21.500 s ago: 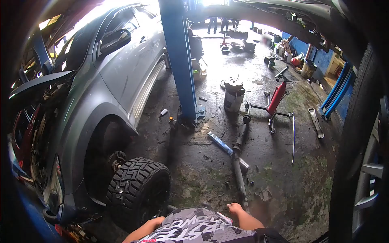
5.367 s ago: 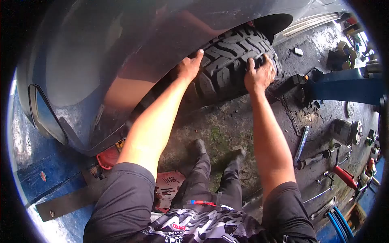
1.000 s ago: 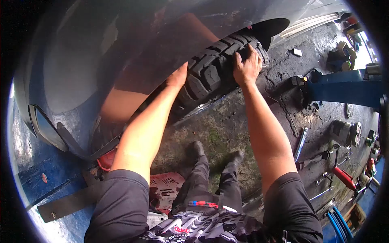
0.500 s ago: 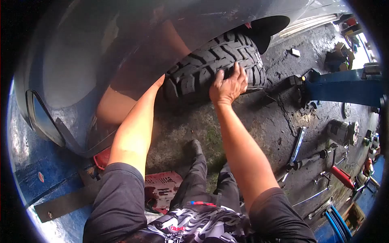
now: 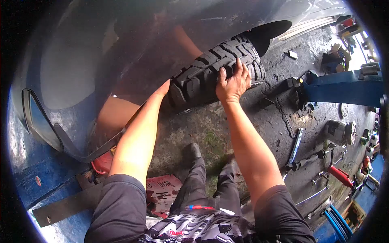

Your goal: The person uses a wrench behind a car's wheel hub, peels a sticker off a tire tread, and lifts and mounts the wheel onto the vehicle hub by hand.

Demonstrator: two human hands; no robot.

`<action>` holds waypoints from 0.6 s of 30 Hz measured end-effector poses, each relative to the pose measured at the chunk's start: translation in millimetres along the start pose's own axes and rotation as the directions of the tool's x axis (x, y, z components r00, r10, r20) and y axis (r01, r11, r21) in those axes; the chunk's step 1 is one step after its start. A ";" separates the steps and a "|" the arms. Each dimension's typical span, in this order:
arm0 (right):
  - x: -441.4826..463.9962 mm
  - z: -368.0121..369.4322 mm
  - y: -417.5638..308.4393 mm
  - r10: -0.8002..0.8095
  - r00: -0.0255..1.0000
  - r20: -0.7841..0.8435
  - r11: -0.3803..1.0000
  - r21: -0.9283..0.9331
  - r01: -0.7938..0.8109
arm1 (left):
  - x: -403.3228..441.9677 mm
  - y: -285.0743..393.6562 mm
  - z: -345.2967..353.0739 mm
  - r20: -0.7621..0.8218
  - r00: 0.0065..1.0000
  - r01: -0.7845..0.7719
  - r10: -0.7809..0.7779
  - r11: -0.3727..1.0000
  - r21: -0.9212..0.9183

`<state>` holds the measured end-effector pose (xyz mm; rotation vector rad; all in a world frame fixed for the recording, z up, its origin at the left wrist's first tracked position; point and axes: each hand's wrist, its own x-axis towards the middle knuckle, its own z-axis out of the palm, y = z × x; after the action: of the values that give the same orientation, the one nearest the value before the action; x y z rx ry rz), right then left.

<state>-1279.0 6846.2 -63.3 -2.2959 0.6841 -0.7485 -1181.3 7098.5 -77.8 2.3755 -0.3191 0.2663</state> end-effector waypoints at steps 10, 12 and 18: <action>34.4 1.6 32.1 -0.093 0.988 0.120 0.994 0.071 0.084 | -36.5 31.8 28.6 -0.055 0.955 0.282 -0.293 0.948 -0.145; 38.4 1.4 37.2 -0.094 0.985 0.146 0.992 0.093 0.080 | -41.3 47.4 26.3 -0.102 0.968 0.211 -0.228 0.965 -0.155; 72.5 4.4 52.9 -0.145 0.969 0.201 0.981 0.156 0.114 | -45.6 83.0 43.1 -0.111 0.904 0.400 -0.413 0.909 -0.118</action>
<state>-1239.6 6766.9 -78.4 -2.2622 0.3735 -0.5794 -1245.1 7016.8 -69.3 2.2534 0.2267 0.2055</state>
